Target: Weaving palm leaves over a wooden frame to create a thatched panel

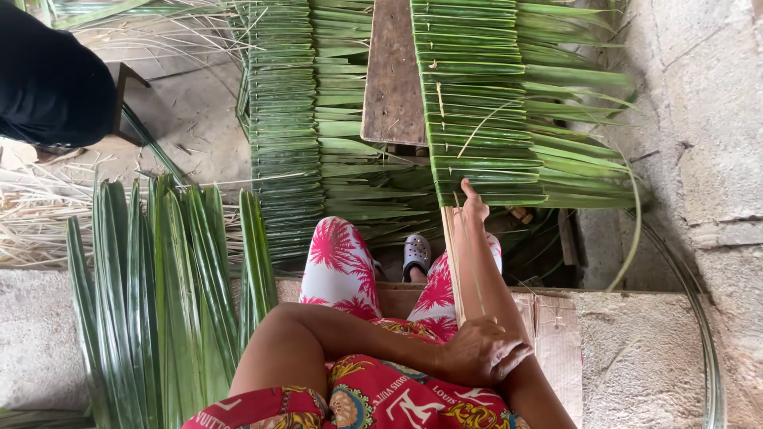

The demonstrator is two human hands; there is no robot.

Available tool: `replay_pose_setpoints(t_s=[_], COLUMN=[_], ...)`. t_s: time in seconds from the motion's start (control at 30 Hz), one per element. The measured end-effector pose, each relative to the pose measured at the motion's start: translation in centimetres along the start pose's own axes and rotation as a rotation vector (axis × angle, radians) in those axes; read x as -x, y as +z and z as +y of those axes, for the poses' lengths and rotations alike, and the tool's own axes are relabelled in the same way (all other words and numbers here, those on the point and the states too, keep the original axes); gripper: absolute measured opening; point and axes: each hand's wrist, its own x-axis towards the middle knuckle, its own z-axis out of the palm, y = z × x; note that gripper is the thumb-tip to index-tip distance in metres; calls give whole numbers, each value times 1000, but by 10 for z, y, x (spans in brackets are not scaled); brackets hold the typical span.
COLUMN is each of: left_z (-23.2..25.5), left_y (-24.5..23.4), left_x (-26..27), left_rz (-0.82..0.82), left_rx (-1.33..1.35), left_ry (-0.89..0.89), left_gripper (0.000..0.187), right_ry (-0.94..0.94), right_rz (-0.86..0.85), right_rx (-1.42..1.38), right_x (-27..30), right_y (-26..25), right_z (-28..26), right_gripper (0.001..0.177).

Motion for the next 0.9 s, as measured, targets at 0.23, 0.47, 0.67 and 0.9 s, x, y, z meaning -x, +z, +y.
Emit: replay_pose_setpoints(t_s=[0.23, 0.47, 0.67, 0.9], left_z=[3, 6, 5, 12], left_y=[1, 8, 7, -41], left_x=[3, 5, 5, -20], left_rz=[59, 75, 100, 134], left_rx=[-4, 13, -32, 54], left_ry=[-4, -8, 13, 77], left_gripper=[28, 30, 27, 40], right_ry=[-42, -98, -44, 77], right_rz=[-22, -53, 32, -117], right_rx=[56, 168, 12, -113], right_x=[10, -2, 4, 75], right_y=[-2, 0, 0, -42], right_z=[-4, 0, 0, -20], right_gripper=[81, 56, 74, 34])
